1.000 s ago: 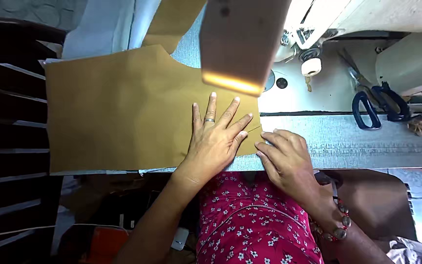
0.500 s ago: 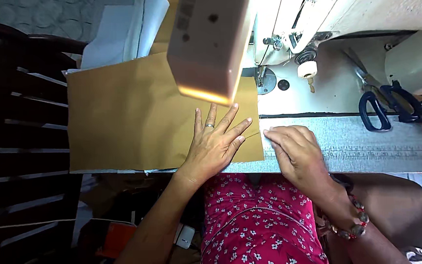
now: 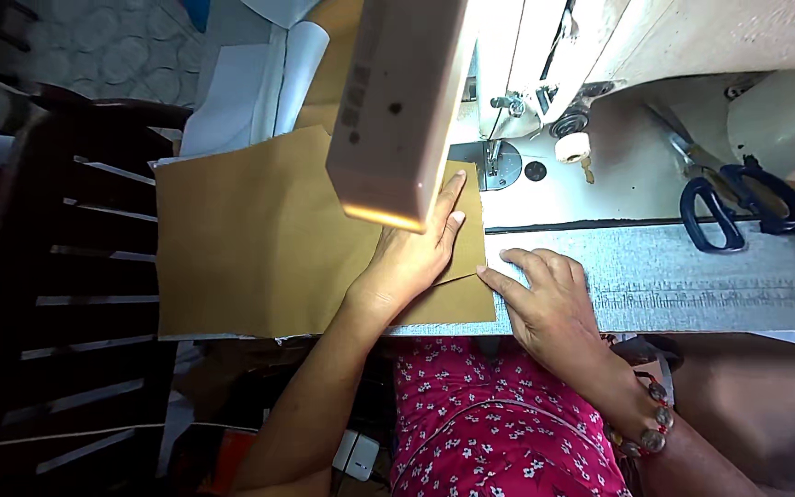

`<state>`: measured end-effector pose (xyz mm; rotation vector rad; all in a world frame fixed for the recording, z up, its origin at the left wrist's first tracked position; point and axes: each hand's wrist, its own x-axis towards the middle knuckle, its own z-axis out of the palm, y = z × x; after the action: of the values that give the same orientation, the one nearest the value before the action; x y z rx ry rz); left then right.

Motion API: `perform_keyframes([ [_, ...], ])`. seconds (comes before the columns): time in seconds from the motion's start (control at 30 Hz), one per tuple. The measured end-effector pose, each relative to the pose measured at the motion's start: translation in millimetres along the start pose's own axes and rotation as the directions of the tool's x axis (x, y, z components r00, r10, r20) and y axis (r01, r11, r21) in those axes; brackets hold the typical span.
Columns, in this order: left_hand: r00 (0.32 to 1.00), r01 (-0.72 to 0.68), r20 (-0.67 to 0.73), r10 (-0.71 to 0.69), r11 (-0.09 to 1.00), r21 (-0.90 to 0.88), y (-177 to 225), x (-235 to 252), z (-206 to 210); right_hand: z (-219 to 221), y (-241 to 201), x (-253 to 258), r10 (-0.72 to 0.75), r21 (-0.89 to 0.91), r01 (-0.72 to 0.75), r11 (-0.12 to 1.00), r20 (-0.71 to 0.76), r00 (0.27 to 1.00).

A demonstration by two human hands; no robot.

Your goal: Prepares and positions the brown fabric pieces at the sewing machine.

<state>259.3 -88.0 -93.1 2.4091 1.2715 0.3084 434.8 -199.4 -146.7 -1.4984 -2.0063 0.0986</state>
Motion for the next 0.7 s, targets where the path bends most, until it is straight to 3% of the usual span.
perform_keyframes([
  [0.4,1.0,0.02,-0.013,-0.017,0.979,0.202,1.4,5.1,24.6,0.5,1.2,-0.8,0.016,0.009,-0.016,1.0,0.009,1.0],
  [0.7,0.997,0.075,0.017,-0.079,0.978,0.197,18.2,14.2,29.7,-13.4,9.2,6.0,0.037,-0.032,-0.036,0.999,0.016,0.999],
])
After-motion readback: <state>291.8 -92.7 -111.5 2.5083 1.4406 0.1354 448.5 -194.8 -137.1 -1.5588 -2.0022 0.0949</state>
